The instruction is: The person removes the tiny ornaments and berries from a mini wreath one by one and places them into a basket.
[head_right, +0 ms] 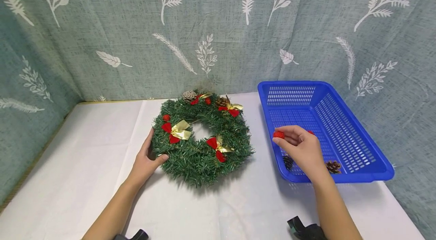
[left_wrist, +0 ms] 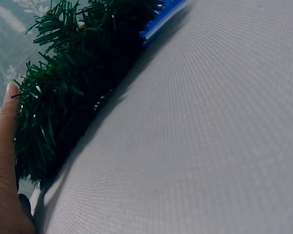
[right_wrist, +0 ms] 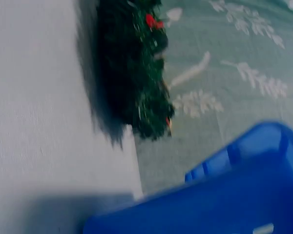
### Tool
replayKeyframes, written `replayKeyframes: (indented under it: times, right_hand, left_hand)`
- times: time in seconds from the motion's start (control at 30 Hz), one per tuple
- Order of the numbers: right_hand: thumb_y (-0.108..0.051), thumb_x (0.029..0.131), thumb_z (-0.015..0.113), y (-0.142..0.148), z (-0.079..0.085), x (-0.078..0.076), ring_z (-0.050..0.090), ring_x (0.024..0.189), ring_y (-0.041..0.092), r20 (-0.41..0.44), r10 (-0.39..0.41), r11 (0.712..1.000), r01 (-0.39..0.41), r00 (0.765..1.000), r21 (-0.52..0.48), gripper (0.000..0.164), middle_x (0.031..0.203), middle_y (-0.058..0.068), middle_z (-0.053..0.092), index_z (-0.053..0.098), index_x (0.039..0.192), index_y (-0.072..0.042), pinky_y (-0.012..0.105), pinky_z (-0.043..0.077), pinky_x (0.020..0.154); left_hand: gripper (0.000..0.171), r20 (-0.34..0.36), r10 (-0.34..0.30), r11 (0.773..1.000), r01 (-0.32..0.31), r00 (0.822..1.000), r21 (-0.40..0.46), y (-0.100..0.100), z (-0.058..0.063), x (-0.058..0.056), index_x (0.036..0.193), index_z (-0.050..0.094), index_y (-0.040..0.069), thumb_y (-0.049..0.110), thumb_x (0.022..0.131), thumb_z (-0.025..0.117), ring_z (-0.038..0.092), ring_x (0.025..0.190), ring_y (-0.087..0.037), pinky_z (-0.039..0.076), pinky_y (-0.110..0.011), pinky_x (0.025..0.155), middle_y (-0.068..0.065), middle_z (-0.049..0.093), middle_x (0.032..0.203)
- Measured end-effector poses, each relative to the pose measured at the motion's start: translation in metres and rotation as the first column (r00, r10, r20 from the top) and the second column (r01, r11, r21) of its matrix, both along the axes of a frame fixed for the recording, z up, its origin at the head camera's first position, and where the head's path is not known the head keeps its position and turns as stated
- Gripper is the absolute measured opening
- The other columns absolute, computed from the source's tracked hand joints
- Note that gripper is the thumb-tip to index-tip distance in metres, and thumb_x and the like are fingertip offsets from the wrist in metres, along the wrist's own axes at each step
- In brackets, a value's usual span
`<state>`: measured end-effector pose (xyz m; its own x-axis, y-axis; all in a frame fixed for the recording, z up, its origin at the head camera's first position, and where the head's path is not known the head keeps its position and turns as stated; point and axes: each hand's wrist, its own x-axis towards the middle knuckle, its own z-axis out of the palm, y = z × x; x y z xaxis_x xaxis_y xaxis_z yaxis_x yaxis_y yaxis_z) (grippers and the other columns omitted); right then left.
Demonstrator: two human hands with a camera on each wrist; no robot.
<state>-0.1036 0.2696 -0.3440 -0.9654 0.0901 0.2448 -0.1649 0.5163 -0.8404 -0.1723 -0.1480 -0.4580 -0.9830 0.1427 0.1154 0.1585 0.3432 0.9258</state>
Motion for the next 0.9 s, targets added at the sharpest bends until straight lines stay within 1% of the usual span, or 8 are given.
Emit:
replayKeyframes:
  times: [0.13, 0.23, 0.3, 0.43, 0.53, 0.7, 0.8, 0.9]
  right_hand:
    - [-0.027, 0.087, 0.07, 0.013, -0.002, 0.001, 0.063, 0.086, -0.008, 0.066, -0.023, 0.999, 0.02, 0.998, 0.051, 0.038, 0.093, -0.023, 0.067, 0.064, 0.116, -0.003, 0.008, 0.05, 0.073]
    - [-0.031, 0.087, 0.069, 0.018, -0.004, -0.001, 0.063, 0.084, -0.008, 0.119, -0.05, 0.997, 0.042, 0.992, 0.062, 0.042, 0.091, -0.021, 0.067, 0.063, 0.117, -0.003, 0.009, 0.05, 0.071]
    - [-0.034, 0.087, 0.069, 0.019, -0.005, -0.003, 0.062, 0.081, -0.009, 0.156, -0.074, 0.995, 0.061, 0.985, 0.085, 0.045, 0.094, -0.013, 0.069, 0.062, 0.118, -0.002, 0.01, 0.05, 0.069]
    - [-0.035, 0.088, 0.067, 0.021, -0.007, -0.007, 0.062, 0.081, -0.009, 0.227, -0.087, 0.985, 0.049, 0.97, 0.168, 0.048, 0.107, 0.012, 0.069, 0.06, 0.122, -0.001, 0.014, 0.049, 0.069]
    - [-0.032, 0.09, 0.065, 0.022, -0.008, -0.009, 0.066, 0.085, 0.002, 0.262, -0.069, 0.976, 0.011, 0.963, 0.216, 0.047, 0.114, 0.021, 0.065, 0.059, 0.124, 0.0, 0.018, 0.049, 0.071]
    - [-0.019, 0.09, 0.066, 0.022, -0.01, -0.009, 0.066, 0.096, 0.026, 0.281, -0.007, 0.968, -0.064, 0.96, 0.241, 0.036, 0.108, 0.02, 0.067, 0.061, 0.119, 0.003, 0.016, 0.05, 0.073]
    - [-0.011, 0.09, 0.064, 0.021, -0.011, -0.009, 0.064, 0.098, 0.031, 0.297, 0.034, 0.964, -0.11, 0.954, 0.243, 0.031, 0.107, 0.02, 0.067, 0.061, 0.117, 0.005, 0.017, 0.051, 0.074]
    - [-0.007, 0.09, 0.062, 0.021, -0.011, -0.009, 0.064, 0.099, 0.032, 0.316, 0.052, 0.963, -0.131, 0.947, 0.235, 0.031, 0.107, 0.021, 0.066, 0.06, 0.117, 0.006, 0.024, 0.054, 0.077]
  left_hand:
    - [0.102, -0.006, -0.001, 1.0, 0.001, 1.0, 0.001, 0.001, 0.0, 0.0, 0.152, 0.003, 0.034, 0.037, 0.081, 0.075, 0.005, 0.146, -0.03, 0.016, -0.052, 0.115, -0.004, 0.004, 0.16]
    - [0.101, -0.004, 0.0, 1.0, 0.0, 1.0, -0.001, 0.001, 0.0, 0.0, 0.152, 0.003, 0.035, 0.037, 0.081, 0.075, 0.005, 0.146, -0.03, 0.015, -0.052, 0.115, -0.004, 0.004, 0.16]
    - [0.101, 0.002, 0.003, 1.0, -0.003, 1.0, 0.001, 0.0, -0.001, 0.0, 0.152, 0.003, 0.036, 0.036, 0.081, 0.075, 0.005, 0.146, -0.03, 0.016, -0.052, 0.115, -0.004, 0.004, 0.16]
    - [0.102, 0.008, 0.002, 1.0, -0.002, 1.0, -0.001, 0.0, -0.001, 0.0, 0.152, 0.003, 0.035, 0.034, 0.081, 0.075, 0.005, 0.146, -0.03, 0.016, -0.052, 0.115, -0.005, 0.004, 0.16]
    - [0.102, 0.009, 0.005, 1.0, -0.005, 1.0, -0.006, -0.001, -0.001, 0.0, 0.152, 0.002, 0.035, 0.033, 0.081, 0.075, 0.005, 0.146, -0.03, 0.016, -0.052, 0.115, -0.005, 0.003, 0.16]
    - [0.102, 0.012, 0.002, 1.0, -0.002, 1.0, 0.002, 0.0, 0.0, 0.001, 0.151, 0.002, 0.037, 0.034, 0.081, 0.075, 0.005, 0.146, -0.03, 0.018, -0.052, 0.115, -0.004, 0.003, 0.16]
    - [0.103, 0.008, -0.001, 1.0, 0.001, 1.0, 0.005, 0.0, 0.0, 0.001, 0.151, 0.001, 0.037, 0.035, 0.08, 0.076, 0.005, 0.146, -0.031, 0.019, -0.052, 0.114, -0.005, 0.003, 0.16]
    - [0.103, 0.007, -0.002, 1.0, 0.002, 1.0, 0.004, 0.0, 0.0, 0.001, 0.151, 0.001, 0.037, 0.035, 0.08, 0.076, 0.006, 0.145, -0.031, 0.019, -0.053, 0.114, -0.006, 0.003, 0.16]
